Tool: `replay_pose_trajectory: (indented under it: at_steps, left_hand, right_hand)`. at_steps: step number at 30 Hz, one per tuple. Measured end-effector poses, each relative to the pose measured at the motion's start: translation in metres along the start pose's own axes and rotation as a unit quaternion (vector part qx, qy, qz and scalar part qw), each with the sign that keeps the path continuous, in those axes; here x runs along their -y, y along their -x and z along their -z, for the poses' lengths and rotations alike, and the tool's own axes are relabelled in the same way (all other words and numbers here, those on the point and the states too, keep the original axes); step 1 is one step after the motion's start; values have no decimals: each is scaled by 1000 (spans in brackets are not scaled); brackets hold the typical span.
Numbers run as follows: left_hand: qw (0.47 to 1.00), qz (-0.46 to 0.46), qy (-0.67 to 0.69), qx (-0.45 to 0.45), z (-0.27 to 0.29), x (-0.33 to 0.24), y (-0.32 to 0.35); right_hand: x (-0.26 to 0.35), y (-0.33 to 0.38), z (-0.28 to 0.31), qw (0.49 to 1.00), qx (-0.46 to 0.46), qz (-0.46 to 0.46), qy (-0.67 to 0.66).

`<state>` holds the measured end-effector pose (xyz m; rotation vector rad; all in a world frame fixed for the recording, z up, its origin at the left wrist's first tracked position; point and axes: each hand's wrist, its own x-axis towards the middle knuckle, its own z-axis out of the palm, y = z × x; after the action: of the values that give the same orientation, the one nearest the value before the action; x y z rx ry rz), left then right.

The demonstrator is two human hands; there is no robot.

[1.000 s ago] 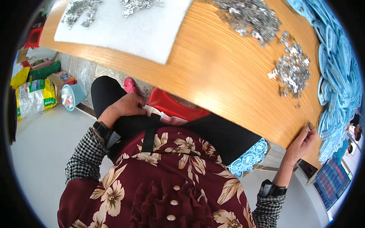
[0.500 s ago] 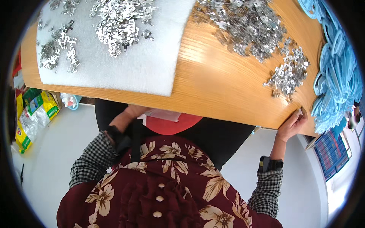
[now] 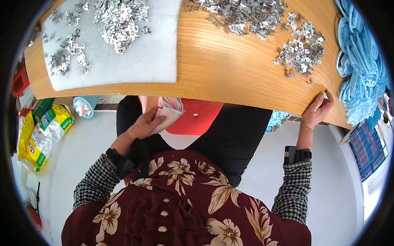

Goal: Manually assemble small metal components onto a blue circular plastic base.

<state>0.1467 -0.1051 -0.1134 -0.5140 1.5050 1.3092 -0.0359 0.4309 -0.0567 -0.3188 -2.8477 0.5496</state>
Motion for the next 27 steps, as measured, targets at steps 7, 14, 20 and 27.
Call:
replay_pose_trajectory:
  at_steps: [7, 14, 20, 27]
  left_hand:
    - [945, -227, -138, 191, -64, 51, -27]
    - [966, 51, -233, 101, -52, 3, -64]
    - [872, -209, -421, -137, -68, 66, -99]
    - [861, -313, -352, -191, -50, 48, -122]
  right_hand:
    - [3, -4, -1, 1000, 3, 16, 20]
    - [4, 0, 0, 1000, 4, 4, -3]
    - [13, 0, -6, 1000, 7, -11, -5]
    - [13, 1, -1, 1000, 10, -7, -24]
